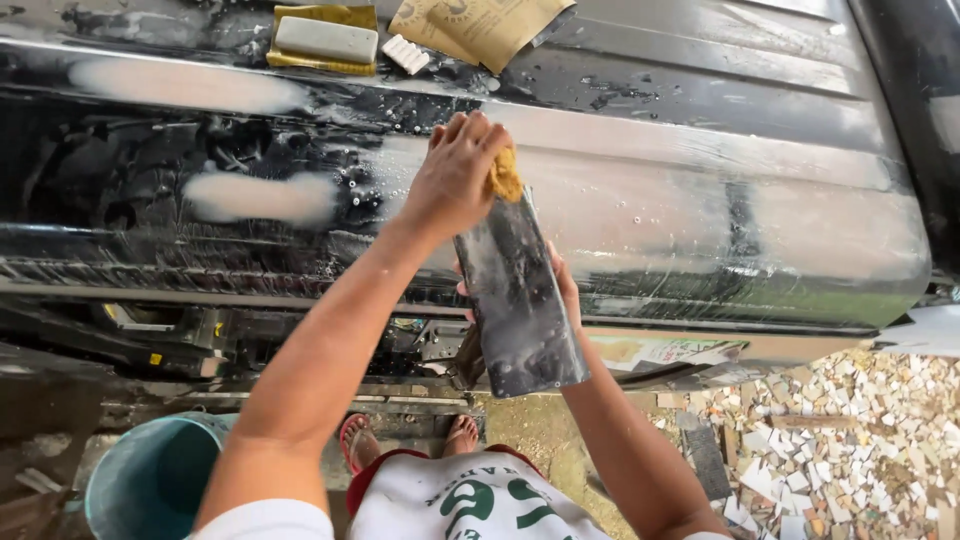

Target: The person sands the hood of a car using various sanding blocks and sandpaper. They switch between different tools and sandpaper sheets, applying a white substance to the surface as they work.

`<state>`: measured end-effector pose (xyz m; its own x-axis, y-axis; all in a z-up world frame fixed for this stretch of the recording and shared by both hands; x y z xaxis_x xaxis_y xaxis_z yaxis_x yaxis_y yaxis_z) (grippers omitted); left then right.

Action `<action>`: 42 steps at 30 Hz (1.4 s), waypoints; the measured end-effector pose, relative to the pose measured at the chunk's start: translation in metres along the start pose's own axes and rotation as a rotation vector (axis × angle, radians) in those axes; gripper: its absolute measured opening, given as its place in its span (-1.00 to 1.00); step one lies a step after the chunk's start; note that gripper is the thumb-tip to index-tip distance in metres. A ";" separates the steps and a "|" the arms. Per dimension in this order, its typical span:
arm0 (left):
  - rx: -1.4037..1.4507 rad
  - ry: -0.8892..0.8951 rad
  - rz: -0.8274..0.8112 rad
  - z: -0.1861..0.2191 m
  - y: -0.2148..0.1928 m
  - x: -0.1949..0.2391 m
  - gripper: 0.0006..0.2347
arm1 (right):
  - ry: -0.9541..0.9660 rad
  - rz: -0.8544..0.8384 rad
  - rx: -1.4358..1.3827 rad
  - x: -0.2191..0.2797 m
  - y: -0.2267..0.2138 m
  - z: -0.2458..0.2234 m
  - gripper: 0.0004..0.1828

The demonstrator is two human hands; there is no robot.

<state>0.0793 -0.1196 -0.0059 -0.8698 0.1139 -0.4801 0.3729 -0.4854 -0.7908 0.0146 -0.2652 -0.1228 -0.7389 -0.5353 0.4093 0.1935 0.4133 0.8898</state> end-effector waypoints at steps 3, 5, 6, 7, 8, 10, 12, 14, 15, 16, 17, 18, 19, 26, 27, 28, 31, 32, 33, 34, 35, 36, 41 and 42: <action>0.131 0.108 -0.034 0.043 0.004 0.031 -0.64 | -0.066 0.024 -0.052 -0.018 -0.023 -0.005 -0.27; 0.024 0.370 0.054 0.083 0.038 0.068 -0.77 | -0.051 -0.027 -0.026 -0.026 -0.007 -0.010 -0.28; 0.014 0.376 0.062 0.094 0.016 0.068 -0.77 | -0.051 -0.040 -0.023 -0.022 -0.003 -0.014 -0.28; 0.101 0.382 -0.078 0.106 -0.002 0.068 -0.76 | -0.049 -0.094 0.001 -0.018 0.002 -0.018 -0.28; 0.199 0.376 -0.234 0.121 -0.018 0.077 -0.74 | -0.042 -0.129 0.018 -0.006 0.000 -0.017 -0.29; 0.083 0.426 -0.124 0.085 0.014 0.067 -0.74 | -0.033 -0.165 0.035 0.003 0.004 -0.013 -0.29; -0.041 0.480 -0.004 0.052 0.021 0.047 -0.73 | -0.026 -0.213 0.059 0.012 0.010 -0.010 -0.30; -0.024 0.172 -0.138 0.011 0.013 0.015 -0.58 | -0.018 -0.297 0.102 0.029 0.012 -0.005 -0.31; -0.020 0.170 -0.141 0.025 0.022 0.033 -0.58 | -0.018 -0.293 0.102 0.032 0.014 -0.006 -0.31; 0.042 0.281 -0.109 0.041 0.027 0.046 -0.74 | -0.019 -0.341 0.126 0.032 0.022 -0.008 -0.31; 0.103 0.391 -0.077 0.056 0.032 0.059 -0.90 | -0.020 -0.389 0.150 0.031 0.030 -0.011 -0.31; 0.102 0.389 -0.076 0.074 0.010 0.067 -0.90 | -0.017 -0.391 0.151 0.033 0.034 -0.014 -0.31; 0.105 0.421 -0.182 0.093 -0.008 0.077 -0.82 | -0.011 -0.433 0.173 0.034 0.039 -0.017 -0.32; 0.232 0.134 -0.141 0.044 -0.016 0.060 -0.67 | 0.035 -0.634 0.284 0.044 0.075 -0.007 -0.34; 0.229 0.133 -0.137 0.059 -0.026 0.072 -0.67 | 0.037 -0.638 0.286 0.044 0.081 -0.011 -0.34; 0.252 0.325 -0.121 0.082 -0.036 0.088 -0.71 | 0.050 -0.678 0.310 0.046 0.086 -0.014 -0.34; 0.399 0.224 -0.136 0.065 -0.092 0.064 -0.94 | 0.082 -0.759 0.352 0.051 0.098 -0.013 -0.35; 0.529 -0.074 -0.169 0.040 -0.112 0.048 -0.77 | 0.102 -0.789 0.371 0.057 0.098 -0.009 -0.35; 0.536 -0.092 -0.168 -0.010 -0.104 0.047 -0.77 | 0.118 -0.777 0.370 0.069 0.103 -0.011 -0.35; 0.282 -0.106 0.181 -0.065 -0.113 0.041 -0.91 | -0.263 -0.581 0.981 0.067 0.110 -0.028 -0.38; 0.016 -0.111 0.519 -0.116 -0.122 0.039 -0.79 | -0.668 -0.319 1.555 0.073 0.123 -0.048 -0.37; 0.013 -0.121 0.524 -0.144 -0.130 0.041 -0.79 | -0.659 -0.327 1.561 0.071 0.126 -0.041 -0.37; -0.379 -0.419 0.517 -0.269 -0.135 0.063 -0.56 | -1.340 -0.558 2.870 0.036 0.068 -0.029 -0.17; -0.379 -0.432 0.519 -0.267 -0.134 0.069 -0.56 | -1.333 -0.576 2.874 0.039 0.057 -0.036 -0.17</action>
<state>0.0559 0.1851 -0.0345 -0.5729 -0.4330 -0.6959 0.7850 -0.0459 -0.6178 0.0201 -0.2889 -0.0485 -0.3521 -0.8759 -0.3300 0.3782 0.1894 -0.9061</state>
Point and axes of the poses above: each hand's wrist, its own x-axis away from the middle knuckle, its own y-axis out of the palm, z = x × y, the point moved 4 cm from there along -x, towards the middle knuckle, and after that the axes turned 9 degrees about -y, right-handed, at the moved point
